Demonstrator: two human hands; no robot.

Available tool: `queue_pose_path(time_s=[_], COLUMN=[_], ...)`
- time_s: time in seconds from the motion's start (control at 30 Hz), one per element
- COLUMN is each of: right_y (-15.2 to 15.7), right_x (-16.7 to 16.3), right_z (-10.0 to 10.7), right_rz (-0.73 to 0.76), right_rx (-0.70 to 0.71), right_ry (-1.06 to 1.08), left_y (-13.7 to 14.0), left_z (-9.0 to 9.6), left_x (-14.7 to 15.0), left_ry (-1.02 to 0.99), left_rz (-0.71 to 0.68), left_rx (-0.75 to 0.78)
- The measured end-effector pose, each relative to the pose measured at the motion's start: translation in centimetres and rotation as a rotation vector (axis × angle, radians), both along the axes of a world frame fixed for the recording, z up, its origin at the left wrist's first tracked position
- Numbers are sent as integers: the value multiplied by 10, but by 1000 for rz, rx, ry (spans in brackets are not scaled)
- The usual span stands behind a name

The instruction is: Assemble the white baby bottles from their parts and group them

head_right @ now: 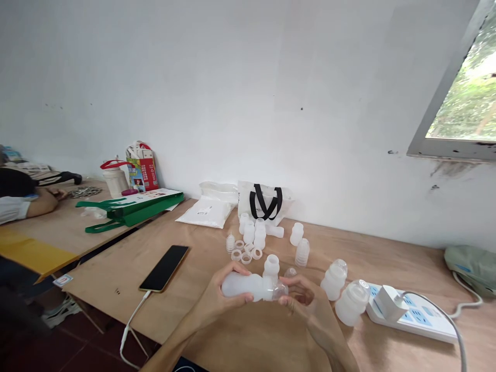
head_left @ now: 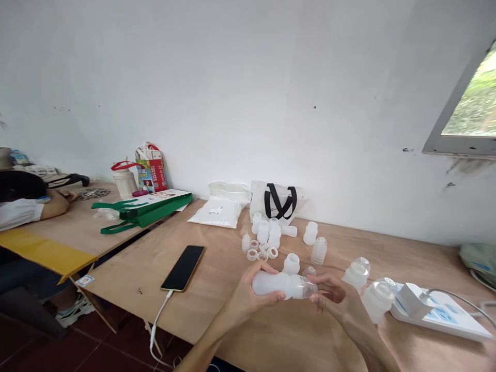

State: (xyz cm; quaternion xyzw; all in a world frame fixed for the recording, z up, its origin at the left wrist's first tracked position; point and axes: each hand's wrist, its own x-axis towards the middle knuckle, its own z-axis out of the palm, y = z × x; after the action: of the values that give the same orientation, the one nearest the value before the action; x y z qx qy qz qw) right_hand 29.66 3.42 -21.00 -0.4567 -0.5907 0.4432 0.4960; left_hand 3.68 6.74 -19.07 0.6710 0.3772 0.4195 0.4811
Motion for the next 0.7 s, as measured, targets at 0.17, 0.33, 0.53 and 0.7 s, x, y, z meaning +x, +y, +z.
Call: queue_pose_path(time_s=[0.17, 0.33, 0.53, 0.7], right_y=[-4, -6, -9, -4], right_x=[1, 14, 11, 6], right_z=[1, 3, 12, 12], right_rz=[-7, 61, 64, -43], right_rx=[-26, -44, -29, 2], right_ry=[114, 34, -10, -68], left_y=[-9, -15, -15, -12], left_z=[-10, -12, -12, -8], left_x=[7, 11, 13, 11], left_ry=[-119, -66, -12, 34], left_rz=[-16, 15, 27, -129], left_rx=[69, 89, 96, -33])
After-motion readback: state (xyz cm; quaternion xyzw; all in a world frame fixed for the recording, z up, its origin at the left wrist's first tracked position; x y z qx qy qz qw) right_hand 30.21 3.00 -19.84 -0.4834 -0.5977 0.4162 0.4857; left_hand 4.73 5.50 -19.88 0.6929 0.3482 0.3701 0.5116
